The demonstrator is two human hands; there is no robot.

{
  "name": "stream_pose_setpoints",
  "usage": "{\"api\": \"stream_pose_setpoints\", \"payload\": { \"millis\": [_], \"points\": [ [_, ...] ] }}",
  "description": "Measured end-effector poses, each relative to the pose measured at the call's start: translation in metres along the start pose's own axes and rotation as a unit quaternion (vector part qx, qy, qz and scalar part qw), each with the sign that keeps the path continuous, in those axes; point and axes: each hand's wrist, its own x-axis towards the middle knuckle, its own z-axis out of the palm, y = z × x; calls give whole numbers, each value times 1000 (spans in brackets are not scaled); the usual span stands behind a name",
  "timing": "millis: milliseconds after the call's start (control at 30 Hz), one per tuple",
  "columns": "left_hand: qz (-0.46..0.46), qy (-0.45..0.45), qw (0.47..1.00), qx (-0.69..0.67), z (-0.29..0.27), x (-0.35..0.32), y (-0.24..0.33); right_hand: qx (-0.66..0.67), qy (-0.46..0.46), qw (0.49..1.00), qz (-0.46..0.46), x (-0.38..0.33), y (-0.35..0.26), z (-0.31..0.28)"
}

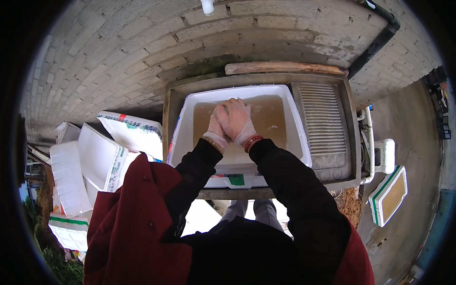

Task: The person washes a green cloth by hand in a white plastic basin filled with water. They repeatedly submerge, scrub, and wring the cloth, then briefly scrub the basin's built-in washboard. Finally, they remove the cloth and walk away from the washing station.

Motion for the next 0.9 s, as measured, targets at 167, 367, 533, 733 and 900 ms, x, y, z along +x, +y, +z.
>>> {"api": "stream_pose_setpoints", "payload": {
  "millis": [167, 367, 533, 733, 900],
  "points": [
    [47, -13, 998, 34, -2, 13, -13, 35, 16, 997, 62, -1, 1, -5],
    [30, -30, 999, 15, -40, 34, -24, 148, -44, 960, 235, 2, 0, -5],
    [72, 42, 984, 160, -67, 52, -24, 280, 20, 896, 344, 18, 42, 17],
    [114, 130, 940, 293, -19, 4, 51, 196, 54, 930, 307, 25, 112, -23],
    [183, 84, 935, 293, -53, 25, 95, 119, -23, 981, 151, 32, 100, -69]
  ]
}}
